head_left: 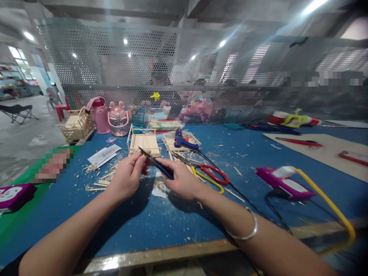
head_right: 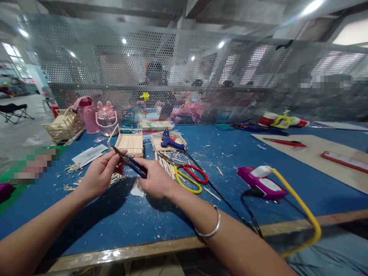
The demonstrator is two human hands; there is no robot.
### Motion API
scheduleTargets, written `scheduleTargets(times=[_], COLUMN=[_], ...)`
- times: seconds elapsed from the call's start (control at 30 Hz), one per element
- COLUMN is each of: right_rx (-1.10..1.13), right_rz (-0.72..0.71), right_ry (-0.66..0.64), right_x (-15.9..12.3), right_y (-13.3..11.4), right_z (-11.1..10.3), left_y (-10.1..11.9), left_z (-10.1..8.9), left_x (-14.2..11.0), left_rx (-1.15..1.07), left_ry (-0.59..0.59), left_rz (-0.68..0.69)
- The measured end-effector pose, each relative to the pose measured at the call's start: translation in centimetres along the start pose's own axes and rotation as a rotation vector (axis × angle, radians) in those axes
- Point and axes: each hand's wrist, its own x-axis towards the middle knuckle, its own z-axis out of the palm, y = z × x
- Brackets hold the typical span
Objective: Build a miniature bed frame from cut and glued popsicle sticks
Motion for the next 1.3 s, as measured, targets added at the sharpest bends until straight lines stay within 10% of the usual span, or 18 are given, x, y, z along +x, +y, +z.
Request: scheduleTargets(times=[0.47,0.77,1.07,1.3], right_rx=[0.579,0.621,0.758,0.923], right_rz=[0.137,0.178,0.193,0.22], right_ry=[-0.115,-0.094,-0.243,-0.24], right_x=[-0.5,-0.5,0.1,0.0], right_y=[-2.0,-1.7,-0.2,-0.2], right_z=[1.7,1.9,1.3,1.9], left_y=[0.7,0.0,1.2,2.0], left_z=[0.3,0.2,0.2,0.1], left_x=[-0.8,-0.7,0.1,0.4], left_rx=[0.359,0.068,-0.688,-0.879], left_ry=[0.313,0.352,0.095,0.081], left_rz=[0.282,0.138,-0.238,-0.34])
